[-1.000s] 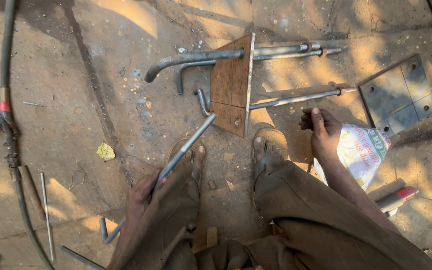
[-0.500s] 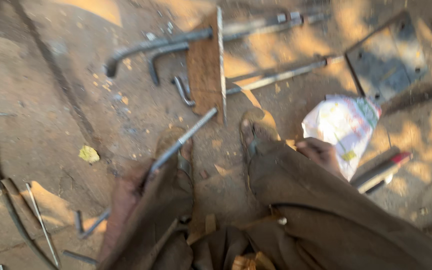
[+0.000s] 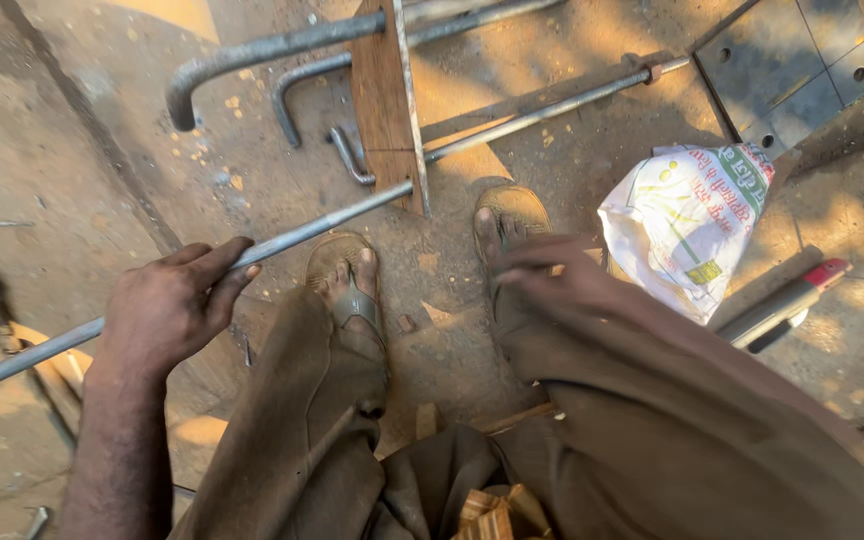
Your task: The person assembles metal rods and threaded bolts into a frame-like structure using a square metal plate. They insert rods through the plate, attach nuts, and adjust the components by hand to form a stable assembly.
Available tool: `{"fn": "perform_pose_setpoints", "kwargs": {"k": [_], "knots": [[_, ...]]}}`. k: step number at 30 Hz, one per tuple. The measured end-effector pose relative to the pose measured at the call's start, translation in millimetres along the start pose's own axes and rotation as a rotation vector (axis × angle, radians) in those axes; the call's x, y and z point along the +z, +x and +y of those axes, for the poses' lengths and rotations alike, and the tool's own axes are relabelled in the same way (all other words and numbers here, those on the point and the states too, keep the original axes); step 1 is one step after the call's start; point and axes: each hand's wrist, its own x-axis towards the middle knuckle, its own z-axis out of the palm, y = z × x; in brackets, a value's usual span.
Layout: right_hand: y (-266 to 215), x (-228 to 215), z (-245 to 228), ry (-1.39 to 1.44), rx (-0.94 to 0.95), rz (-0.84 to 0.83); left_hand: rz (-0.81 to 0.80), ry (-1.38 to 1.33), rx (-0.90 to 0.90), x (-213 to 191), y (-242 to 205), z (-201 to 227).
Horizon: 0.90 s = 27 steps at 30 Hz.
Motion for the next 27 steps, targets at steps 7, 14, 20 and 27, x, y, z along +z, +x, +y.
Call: {"fn": "perform_pose_setpoints", "kwargs": {"k": [7, 14, 20, 27], "knots": [[113, 132, -20, -0.403, -0.210, -0.776, -0.301, -0.091, -0.041, -7, 36, 13], [119, 174, 9, -0.479, -0.398, -0.695, -0.286, -0.200, 0.087, 12, 76, 50], [88, 64, 12, 0.105, -0.357, -0.013, -0.371, -0.130, 0.078, 15, 101, 73], [46, -43, 16, 0.814, 0.154, 0.519, -0.326, -0.170, 0.122, 9, 107, 77]]}}
